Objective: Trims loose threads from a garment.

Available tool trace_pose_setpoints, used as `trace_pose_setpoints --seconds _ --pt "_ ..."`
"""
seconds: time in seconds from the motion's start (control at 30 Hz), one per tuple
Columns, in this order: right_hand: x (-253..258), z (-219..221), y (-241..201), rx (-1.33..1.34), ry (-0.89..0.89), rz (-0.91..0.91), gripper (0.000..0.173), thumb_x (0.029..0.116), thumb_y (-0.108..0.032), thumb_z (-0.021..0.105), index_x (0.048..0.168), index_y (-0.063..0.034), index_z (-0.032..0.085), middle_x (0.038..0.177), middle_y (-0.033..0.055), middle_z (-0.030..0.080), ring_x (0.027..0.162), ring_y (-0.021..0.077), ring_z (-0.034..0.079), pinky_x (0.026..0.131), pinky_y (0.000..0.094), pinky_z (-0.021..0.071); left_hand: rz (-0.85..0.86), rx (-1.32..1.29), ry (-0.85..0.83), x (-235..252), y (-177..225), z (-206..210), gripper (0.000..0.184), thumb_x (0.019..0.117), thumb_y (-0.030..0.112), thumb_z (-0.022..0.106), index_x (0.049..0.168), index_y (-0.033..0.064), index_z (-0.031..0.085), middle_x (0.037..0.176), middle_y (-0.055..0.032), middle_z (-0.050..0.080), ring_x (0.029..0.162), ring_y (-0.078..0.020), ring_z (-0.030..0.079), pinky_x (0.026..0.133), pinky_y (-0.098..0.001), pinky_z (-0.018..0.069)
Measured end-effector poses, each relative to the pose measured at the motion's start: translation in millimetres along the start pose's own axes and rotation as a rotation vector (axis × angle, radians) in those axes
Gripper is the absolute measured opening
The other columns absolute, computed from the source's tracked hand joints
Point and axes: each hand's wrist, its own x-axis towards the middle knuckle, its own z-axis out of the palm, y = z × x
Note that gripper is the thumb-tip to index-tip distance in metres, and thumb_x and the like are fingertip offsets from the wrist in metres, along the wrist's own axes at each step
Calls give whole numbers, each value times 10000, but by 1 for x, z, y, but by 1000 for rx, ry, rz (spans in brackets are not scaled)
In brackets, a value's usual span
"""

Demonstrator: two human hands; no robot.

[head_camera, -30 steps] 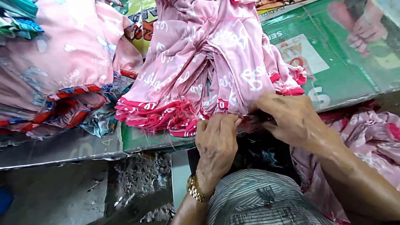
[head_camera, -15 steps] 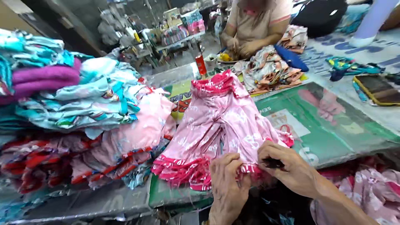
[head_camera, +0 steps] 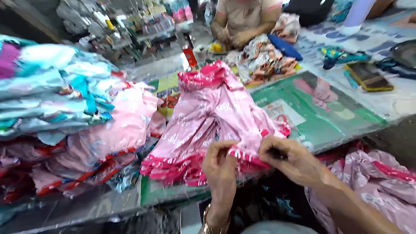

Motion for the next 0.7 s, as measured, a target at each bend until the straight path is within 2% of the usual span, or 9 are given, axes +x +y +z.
trace_pose_setpoints --seconds 0.07,0.13,0.3,0.4,0.5,0.6,0.67,0.7 --pt "-1 3 -3 -131 91 0 113 995 -168 641 1036 -64 661 937 -18 669 814 -40 615 707 111 525 -131 -211 45 0 5 7 108 939 104 687 1018 142 751 943 20 739 861 -60 701 790 -248 597" --pt "1 4 -9 -207 177 4 174 951 -197 697 1085 -103 637 974 -43 630 788 -44 589 653 102 515 -202 -375 50 0 10 13 97 947 133 708 1035 122 748 965 -18 731 872 -85 706 788 -266 604" --pt "7 5 -24 -168 284 -171 159 936 -146 727 1034 -73 625 948 -30 611 802 -39 568 668 80 481 -249 -482 46 -3 17 19 117 950 162 714 1048 108 747 978 -32 734 891 -90 714 790 -267 608" --pt "15 11 -28 -313 266 -287 269 915 -175 774 1101 -50 626 982 21 619 812 -1 572 680 96 477 -281 -496 60 -7 20 24 99 945 174 722 1019 113 746 920 -21 726 835 -75 709 764 -256 609" --pt "21 17 -22 -474 289 -372 62 935 -75 699 962 -28 669 923 80 651 807 74 620 659 160 477 -369 -612 103 -12 22 28 73 933 165 734 974 105 743 877 -41 721 813 -96 713 767 -269 610" --pt "18 14 -24 -366 273 -341 41 964 -54 649 938 -24 639 898 48 619 816 43 605 692 136 499 -482 -712 176 -15 23 29 86 981 161 666 959 101 723 876 -82 719 805 -138 723 767 -298 613" --pt "10 9 -31 -286 247 -252 101 984 -133 663 974 -52 603 903 4 596 814 4 583 686 113 491 -519 -738 207 -16 25 28 105 1004 149 624 989 100 716 889 -93 717 803 -156 726 769 -320 617" --pt "6 8 -35 -286 241 -194 171 964 -195 699 1021 -72 595 910 -16 599 798 -11 569 659 109 474 -530 -740 216 -17 27 28 99 1009 140 613 1008 105 706 894 -94 714 804 -158 726 768 -323 618"
